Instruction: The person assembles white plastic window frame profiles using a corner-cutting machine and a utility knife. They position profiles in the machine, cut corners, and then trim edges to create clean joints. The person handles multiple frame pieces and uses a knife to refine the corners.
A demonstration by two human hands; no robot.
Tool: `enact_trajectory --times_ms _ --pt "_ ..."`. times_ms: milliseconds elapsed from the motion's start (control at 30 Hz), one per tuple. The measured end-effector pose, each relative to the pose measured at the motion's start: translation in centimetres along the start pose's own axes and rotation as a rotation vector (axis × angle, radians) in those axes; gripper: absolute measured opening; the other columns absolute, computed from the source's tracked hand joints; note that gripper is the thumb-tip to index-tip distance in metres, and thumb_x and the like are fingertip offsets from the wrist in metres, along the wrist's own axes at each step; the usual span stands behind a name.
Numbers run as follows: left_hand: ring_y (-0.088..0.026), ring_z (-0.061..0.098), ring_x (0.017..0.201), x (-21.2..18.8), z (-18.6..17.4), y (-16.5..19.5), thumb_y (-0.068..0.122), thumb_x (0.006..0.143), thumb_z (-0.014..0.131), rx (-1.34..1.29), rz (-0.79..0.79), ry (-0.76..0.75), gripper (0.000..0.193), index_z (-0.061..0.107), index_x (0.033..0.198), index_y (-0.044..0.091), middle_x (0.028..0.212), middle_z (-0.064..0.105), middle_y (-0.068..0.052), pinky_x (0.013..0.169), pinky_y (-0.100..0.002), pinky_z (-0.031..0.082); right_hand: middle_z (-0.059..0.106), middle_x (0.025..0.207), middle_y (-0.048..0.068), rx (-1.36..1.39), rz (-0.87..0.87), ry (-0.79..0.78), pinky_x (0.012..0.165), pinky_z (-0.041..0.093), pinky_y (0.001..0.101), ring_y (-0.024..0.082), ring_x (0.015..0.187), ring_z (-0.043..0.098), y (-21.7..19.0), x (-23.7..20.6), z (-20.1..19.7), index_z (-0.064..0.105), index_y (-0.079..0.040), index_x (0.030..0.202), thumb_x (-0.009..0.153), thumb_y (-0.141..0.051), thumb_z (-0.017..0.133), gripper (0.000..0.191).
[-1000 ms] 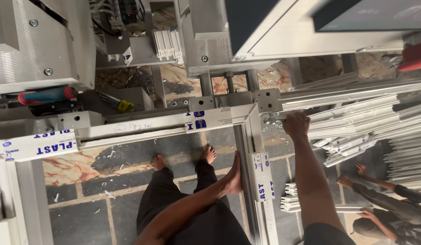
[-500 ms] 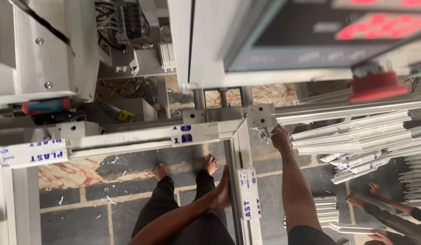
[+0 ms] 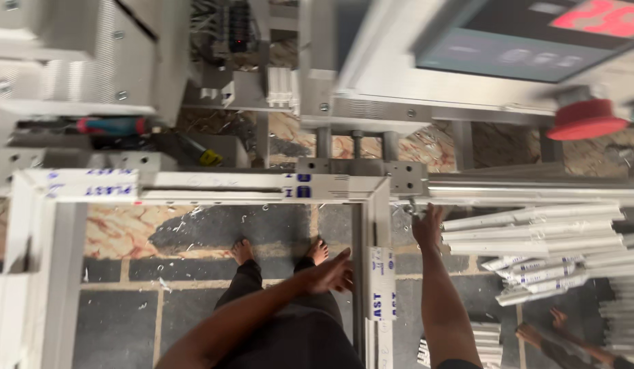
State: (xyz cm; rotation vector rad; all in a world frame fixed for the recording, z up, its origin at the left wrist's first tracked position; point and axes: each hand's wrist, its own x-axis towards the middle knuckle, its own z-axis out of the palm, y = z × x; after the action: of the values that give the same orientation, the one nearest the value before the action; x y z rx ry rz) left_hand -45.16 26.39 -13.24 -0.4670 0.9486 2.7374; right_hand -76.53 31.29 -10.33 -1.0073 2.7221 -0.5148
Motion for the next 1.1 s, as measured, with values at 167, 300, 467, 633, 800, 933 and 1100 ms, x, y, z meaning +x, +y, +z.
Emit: enact_trajectory --times_ms 167,300,467,633,800,933,1100 --pt "-0.03 0.067 0.119 -7.8 -4.7 3.0 0.054 0.108 0.037 0.811 0.276 0.241 0.06 0.055 0.141 0.007 0.134 0.064 -0.015 0.098 -0.04 0.056 0.027 0.16 0.029 0.064 -0.004 -0.109 0.109 0.045 0.0576 0.052 0.14 0.041 -0.9 -2.0 -1.0 0.034 -0.004 0.155 0.085 -0.018 0.074 0.082" --pt "-0.026 0.068 0.116 -19.2 -3.5 6.7 0.043 0.102 0.052 0.771 0.241 0.523 0.049 0.061 0.138 0.011 0.136 0.065 -0.012 0.095 -0.04 0.057 0.058 0.148 0.019 0.299 0.098 -0.237 0.106 0.051 0.0515 0.036 0.129 0.061 -1.0 -3.2 -2.5 0.046 -0.008 0.155 0.093 -0.024 0.072 0.068" --pt "-0.026 0.075 0.095 -34.6 0.5 10.5 0.028 0.091 0.071 0.802 0.356 1.011 0.04 0.065 0.129 0.015 0.125 0.07 -0.008 0.077 -0.039 0.065 0.066 0.139 0.012 0.528 0.052 -0.187 0.092 0.061 0.0358 0.025 0.117 0.07 -3.4 -5.8 -7.4 0.065 0.001 0.129 0.099 -0.021 0.074 0.038" --pt "-0.038 0.068 0.113 -48.2 -1.9 13.1 0.022 0.085 0.08 1.328 0.585 1.523 0.054 0.065 0.134 0.006 0.13 0.068 -0.016 0.095 -0.046 0.057 0.064 0.141 0.017 0.179 -0.524 0.094 0.1 0.06 0.0368 0.028 0.127 0.066 -12.5 -9.6 -9.1 0.062 -0.006 0.135 0.095 -0.021 0.076 0.045" --pt "-0.034 0.057 0.132 -53.7 -6.0 15.2 0.042 0.086 0.081 1.675 0.172 1.636 0.065 0.062 0.136 0.006 0.145 0.058 -0.014 0.103 -0.052 0.054 0.047 0.158 0.026 -0.167 -0.771 0.062 0.117 0.04 0.0557 0.042 0.144 0.046 -23.1 -9.3 -6.3 0.054 -0.003 0.148 0.08 -0.031 0.087 0.081" --pt "-0.038 0.047 0.132 -53.8 -7.0 14.4 0.066 0.077 0.08 1.545 -0.174 1.475 0.102 0.043 0.149 0.003 0.148 0.044 -0.024 0.099 -0.057 0.05 0.039 0.162 0.024 -0.362 -0.792 -0.032 0.114 0.03 0.0622 0.041 0.148 0.04 -29.0 -8.2 -5.8 0.056 -0.009 0.145 0.064 -0.036 0.091 0.092" --pt "-0.04 0.053 0.131 -54.6 -5.6 8.9 0.064 0.06 0.085 1.284 -0.225 1.632 0.121 0.033 0.153 0.007 0.147 0.047 -0.022 0.101 -0.054 0.051 0.048 0.156 0.024 -0.004 -0.929 -0.243 0.122 0.032 0.055 0.043 0.148 0.04 -38.3 -9.5 -3.5 0.047 -0.006 0.155 0.076 -0.033 0.087 0.093"
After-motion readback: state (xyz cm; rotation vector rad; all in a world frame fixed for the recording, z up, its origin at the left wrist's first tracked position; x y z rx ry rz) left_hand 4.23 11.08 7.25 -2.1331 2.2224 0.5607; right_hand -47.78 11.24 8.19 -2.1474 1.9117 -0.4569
